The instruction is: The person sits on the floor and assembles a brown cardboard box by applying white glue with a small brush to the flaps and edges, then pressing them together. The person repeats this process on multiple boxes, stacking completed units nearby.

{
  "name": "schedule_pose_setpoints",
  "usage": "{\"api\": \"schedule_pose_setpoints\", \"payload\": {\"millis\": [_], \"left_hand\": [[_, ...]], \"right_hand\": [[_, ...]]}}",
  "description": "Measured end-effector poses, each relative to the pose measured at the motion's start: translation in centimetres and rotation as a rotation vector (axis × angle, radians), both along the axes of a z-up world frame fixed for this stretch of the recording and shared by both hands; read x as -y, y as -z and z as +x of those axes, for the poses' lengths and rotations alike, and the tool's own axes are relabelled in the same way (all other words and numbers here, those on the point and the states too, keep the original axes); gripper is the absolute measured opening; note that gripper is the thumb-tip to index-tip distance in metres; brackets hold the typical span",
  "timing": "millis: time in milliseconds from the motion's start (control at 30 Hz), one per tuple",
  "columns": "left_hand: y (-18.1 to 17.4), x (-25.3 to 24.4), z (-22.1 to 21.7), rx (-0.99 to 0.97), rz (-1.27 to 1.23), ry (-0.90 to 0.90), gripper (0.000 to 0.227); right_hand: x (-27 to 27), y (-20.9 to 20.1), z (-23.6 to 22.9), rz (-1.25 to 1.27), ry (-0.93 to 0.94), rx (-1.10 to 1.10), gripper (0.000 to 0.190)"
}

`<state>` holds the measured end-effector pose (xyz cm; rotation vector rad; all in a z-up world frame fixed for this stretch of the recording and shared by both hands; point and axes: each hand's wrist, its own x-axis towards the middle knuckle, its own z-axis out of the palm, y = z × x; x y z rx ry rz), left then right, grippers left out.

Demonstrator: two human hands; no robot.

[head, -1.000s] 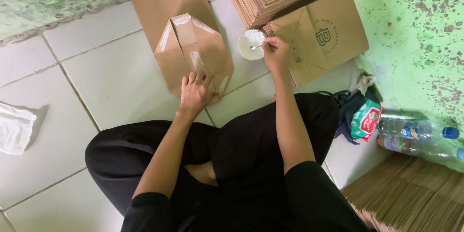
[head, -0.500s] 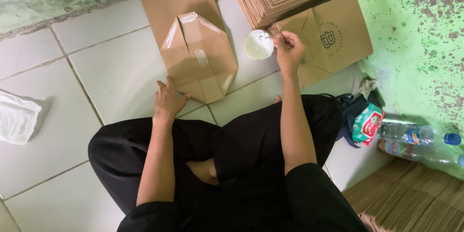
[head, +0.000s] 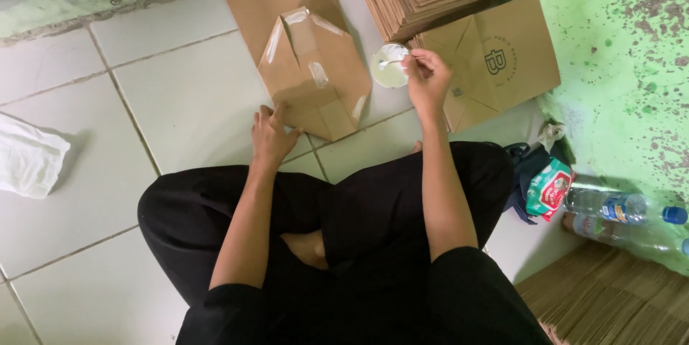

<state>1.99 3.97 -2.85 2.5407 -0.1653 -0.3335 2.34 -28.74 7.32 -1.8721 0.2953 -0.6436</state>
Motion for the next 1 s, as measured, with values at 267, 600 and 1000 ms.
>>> {"api": "schedule_pose_setpoints", "payload": {"millis": [267, 600, 1000], "left_hand": [[-0.7, 0.0, 0.6, -0.009, 0.017, 0.030, 0.074], [0.6, 0.0, 1.1, -0.058, 0.010, 0.059, 0.072], [-0.7, 0.0, 1.0, -0.104, 0.011, 0.093, 0.070]], "right_hand": [[-11.0, 0.1, -1.8, 0.103, -0.474, -0.178, 0.009], [-14.7, 1.5, -1.7, -0.094, -0.630, -0.189, 0.008], [-15.0, 2.2, -1.4, -0.271, -0.688, -0.187, 0.008]]}}
